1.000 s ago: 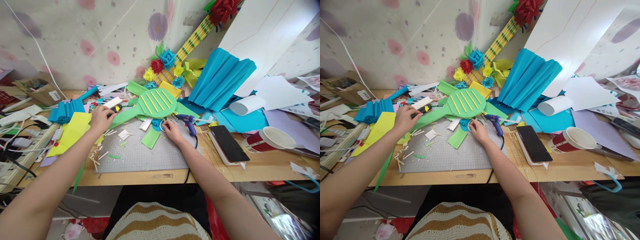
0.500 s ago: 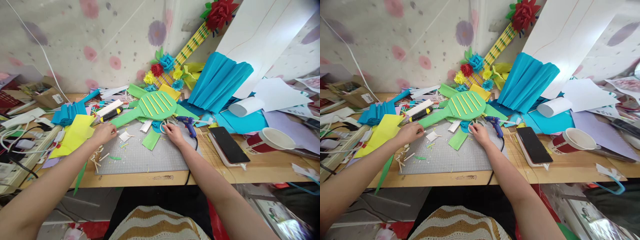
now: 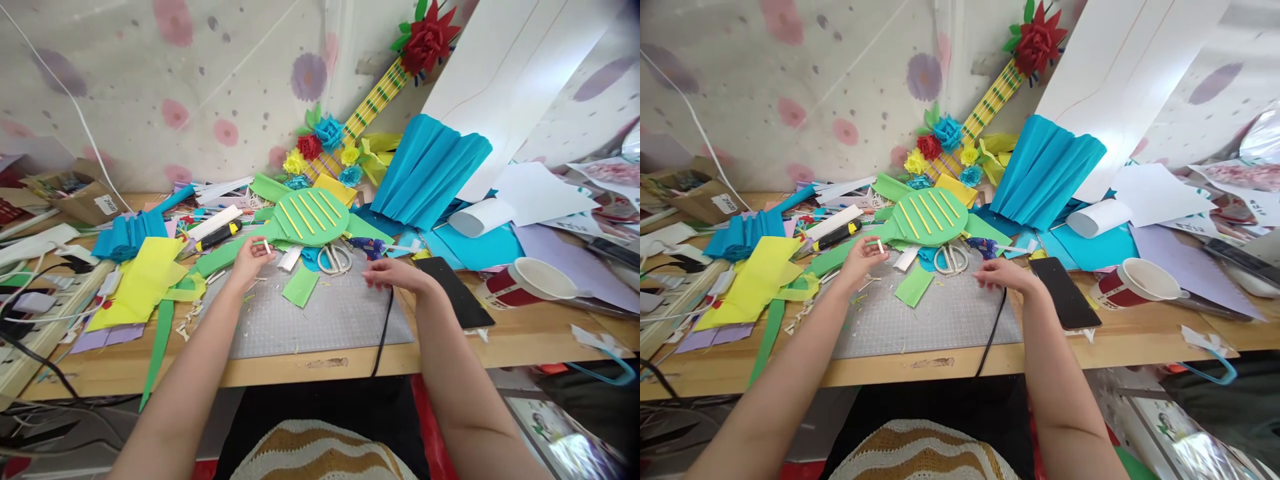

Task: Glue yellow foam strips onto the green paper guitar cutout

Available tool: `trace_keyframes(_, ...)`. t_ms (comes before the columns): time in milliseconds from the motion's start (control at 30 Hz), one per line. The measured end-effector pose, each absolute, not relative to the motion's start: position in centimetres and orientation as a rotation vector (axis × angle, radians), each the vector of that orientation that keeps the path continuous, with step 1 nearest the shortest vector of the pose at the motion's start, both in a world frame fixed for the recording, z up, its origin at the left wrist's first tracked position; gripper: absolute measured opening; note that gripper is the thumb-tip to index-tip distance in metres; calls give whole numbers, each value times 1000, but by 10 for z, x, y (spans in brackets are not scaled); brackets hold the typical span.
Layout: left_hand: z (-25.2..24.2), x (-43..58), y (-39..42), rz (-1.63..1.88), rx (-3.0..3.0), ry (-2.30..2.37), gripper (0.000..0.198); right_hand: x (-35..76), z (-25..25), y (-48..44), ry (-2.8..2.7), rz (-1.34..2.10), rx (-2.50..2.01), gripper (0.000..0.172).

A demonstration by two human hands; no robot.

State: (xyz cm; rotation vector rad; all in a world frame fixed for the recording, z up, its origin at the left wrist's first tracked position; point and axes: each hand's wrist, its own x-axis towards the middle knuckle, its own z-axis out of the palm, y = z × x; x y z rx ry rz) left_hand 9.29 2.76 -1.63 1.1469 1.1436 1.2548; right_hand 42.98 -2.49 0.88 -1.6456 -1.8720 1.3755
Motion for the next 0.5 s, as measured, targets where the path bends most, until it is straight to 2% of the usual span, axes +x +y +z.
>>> trace_keyframes(200, -35, 97, 22, 1271, 1071, 1032, 57, 454, -14, -18, -1588, 630, -1975, 48)
trace_keyframes(367, -41, 91, 27, 1412, 1118, 1105, 56, 434, -31, -2, -1521, 505, -1939, 40)
trace_keyframes(500, -29, 84, 42, 1577, 1113, 1161, 49, 427, -35, -2, -1257, 645, -1842, 40)
